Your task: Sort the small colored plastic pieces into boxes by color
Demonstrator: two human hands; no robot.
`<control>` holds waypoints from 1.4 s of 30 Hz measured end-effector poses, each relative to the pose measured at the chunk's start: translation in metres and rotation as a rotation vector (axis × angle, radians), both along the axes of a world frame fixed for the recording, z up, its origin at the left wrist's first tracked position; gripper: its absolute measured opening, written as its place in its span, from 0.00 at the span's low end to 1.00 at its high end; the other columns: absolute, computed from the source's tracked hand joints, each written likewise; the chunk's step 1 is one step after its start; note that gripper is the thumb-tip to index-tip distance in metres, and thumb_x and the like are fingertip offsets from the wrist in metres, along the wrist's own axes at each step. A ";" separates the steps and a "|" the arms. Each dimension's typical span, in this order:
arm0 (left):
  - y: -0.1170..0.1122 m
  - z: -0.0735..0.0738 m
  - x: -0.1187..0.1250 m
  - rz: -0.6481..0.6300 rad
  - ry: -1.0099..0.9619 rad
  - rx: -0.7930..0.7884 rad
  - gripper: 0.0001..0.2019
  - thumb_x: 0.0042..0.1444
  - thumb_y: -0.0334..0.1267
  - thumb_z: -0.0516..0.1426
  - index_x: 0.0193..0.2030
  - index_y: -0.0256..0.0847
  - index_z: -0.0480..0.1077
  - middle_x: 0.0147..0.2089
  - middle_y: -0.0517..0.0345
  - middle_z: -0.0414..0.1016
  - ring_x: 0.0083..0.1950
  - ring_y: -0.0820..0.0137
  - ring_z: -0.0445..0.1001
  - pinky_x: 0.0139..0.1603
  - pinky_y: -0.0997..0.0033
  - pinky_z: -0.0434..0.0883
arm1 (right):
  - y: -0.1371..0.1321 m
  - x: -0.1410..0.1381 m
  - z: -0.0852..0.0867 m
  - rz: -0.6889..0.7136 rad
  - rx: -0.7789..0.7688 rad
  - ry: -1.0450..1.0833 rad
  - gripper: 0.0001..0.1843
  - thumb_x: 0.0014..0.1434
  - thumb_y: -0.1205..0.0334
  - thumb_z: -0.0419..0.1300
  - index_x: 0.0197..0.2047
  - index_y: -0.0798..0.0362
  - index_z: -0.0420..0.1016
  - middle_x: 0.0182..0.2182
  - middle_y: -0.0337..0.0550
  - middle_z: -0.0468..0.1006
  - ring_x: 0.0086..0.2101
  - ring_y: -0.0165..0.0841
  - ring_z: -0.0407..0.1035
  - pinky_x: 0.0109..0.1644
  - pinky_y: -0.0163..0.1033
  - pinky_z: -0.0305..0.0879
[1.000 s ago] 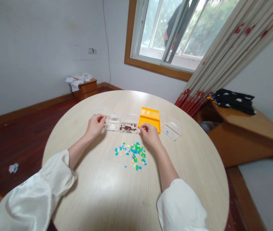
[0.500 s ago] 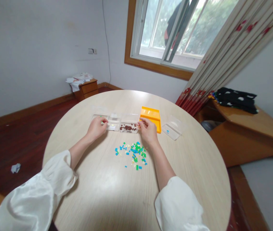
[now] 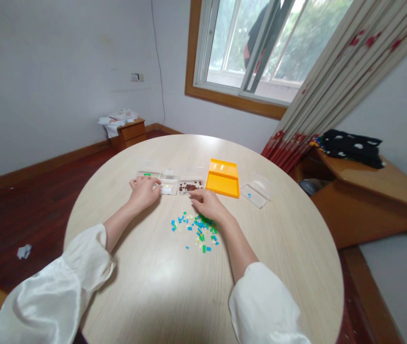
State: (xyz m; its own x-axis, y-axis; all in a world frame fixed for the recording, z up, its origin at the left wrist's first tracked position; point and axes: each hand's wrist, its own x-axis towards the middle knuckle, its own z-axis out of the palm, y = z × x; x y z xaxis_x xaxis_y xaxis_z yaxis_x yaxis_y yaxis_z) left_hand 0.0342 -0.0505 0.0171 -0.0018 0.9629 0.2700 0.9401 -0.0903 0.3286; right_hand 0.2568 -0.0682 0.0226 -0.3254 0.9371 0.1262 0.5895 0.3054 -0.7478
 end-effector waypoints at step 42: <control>-0.018 0.021 0.018 -0.502 -0.327 -0.034 0.07 0.52 0.36 0.54 0.30 0.36 0.72 0.28 0.56 0.72 0.31 0.69 0.68 0.35 0.70 0.63 | -0.021 -0.008 0.033 0.198 -0.194 -0.368 0.04 0.41 0.73 0.56 0.23 0.57 0.70 0.19 0.35 0.68 0.22 0.25 0.60 0.25 0.30 0.54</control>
